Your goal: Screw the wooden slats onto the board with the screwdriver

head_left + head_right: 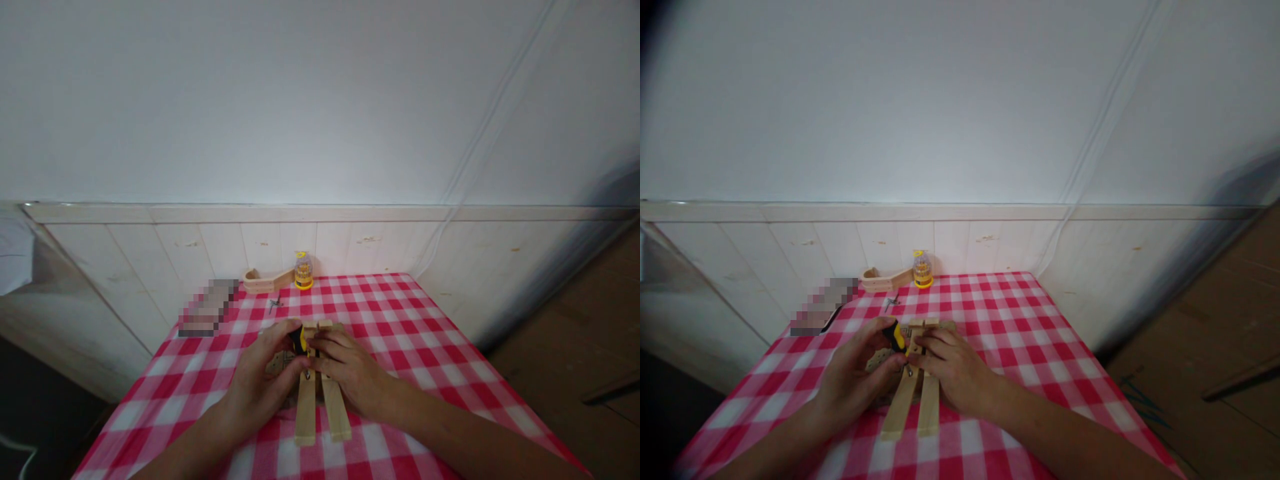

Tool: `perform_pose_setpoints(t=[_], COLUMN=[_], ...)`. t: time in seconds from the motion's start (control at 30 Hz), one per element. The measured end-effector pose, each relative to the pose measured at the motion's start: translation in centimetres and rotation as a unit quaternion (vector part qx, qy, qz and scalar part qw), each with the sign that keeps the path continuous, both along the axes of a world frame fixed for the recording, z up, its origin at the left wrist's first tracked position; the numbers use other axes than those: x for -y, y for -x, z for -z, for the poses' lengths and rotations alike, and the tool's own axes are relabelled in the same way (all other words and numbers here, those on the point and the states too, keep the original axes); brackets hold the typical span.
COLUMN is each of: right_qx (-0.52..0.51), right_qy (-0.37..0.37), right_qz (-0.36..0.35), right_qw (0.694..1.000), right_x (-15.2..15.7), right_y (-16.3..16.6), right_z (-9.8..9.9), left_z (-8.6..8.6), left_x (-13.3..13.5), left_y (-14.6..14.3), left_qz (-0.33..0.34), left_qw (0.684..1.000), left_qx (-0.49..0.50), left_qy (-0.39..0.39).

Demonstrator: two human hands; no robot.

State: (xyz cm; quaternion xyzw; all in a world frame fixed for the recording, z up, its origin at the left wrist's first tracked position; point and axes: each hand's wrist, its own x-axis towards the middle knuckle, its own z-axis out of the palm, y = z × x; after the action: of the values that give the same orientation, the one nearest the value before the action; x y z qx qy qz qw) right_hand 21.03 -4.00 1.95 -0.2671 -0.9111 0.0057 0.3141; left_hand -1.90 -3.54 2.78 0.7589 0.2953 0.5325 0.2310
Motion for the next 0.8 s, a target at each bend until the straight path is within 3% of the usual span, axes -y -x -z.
perform_pose_setpoints(t=[0.8], right_qx=[0.011], right_qy=[-0.003], right_qz=[-0.003], right_qw=[1.0], right_x=[0.12], right_y=[-0.1], right_z=[-0.41], left_z=[0.18], left_x=[0.28], left_y=[-0.16], left_qz=[0.006], left_qw=[1.0], left_qx=[-0.006], left_qy=[0.012])
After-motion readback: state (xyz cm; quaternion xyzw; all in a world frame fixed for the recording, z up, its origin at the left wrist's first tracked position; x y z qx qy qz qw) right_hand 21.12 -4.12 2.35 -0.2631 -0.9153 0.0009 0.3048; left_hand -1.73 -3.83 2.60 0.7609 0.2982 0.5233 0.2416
